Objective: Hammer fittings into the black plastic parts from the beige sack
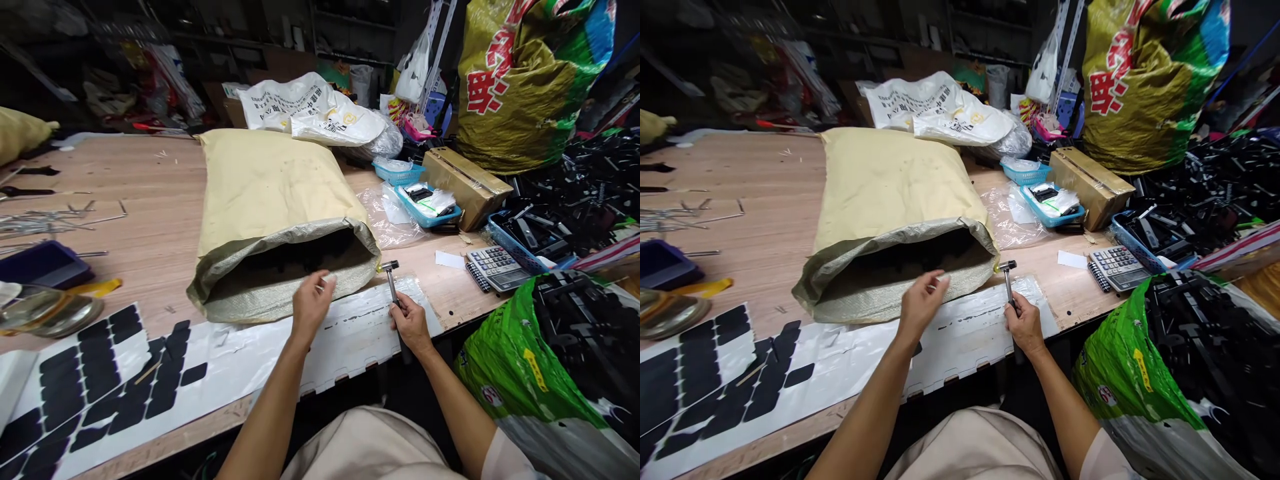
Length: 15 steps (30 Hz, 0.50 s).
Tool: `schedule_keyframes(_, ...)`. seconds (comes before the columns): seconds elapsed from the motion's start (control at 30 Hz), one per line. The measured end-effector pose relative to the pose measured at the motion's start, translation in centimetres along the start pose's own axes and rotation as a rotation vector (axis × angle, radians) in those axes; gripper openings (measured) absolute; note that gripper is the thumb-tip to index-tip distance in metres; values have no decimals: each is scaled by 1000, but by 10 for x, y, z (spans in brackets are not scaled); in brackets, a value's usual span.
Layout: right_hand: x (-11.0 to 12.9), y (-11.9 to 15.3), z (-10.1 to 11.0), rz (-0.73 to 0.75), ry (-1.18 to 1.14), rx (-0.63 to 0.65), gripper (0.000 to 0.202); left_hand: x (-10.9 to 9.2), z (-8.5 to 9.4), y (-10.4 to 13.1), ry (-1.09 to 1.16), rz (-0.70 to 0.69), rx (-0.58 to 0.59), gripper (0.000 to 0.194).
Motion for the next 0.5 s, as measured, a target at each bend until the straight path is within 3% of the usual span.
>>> schedule_keyframes(0.03,0,0,0,2,-2,0,39,2,7,-22,-76,17,-188,46)
schedule_keyframes(0.1,0,-1,0,11,-7,-3,37,11,10,-56,-192,83,-340,43)
schedule_keyframes(0.23,1,-2,0,23,-9,-17,34,38,2,-91,-285,311,-242,33)
schedule_keyframes(0.33,3,-1,1,23,-16,-19,33,49,10,-88,-288,321,-246,24)
schedule_keyframes(0.43,4,-1,1,13,-24,-15,33,47,24,-64,-251,151,-319,24)
schedule_keyframes(0.5,5,-1,0,12,-23,-14,33,44,25,-39,-158,5,-277,30)
Point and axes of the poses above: each hand's wrist, its own y-axis away from the middle knuckle, its own z-axis out of the back of the hand, x = y × z, the point moved 6 cm from there along -y, towards the middle knuckle
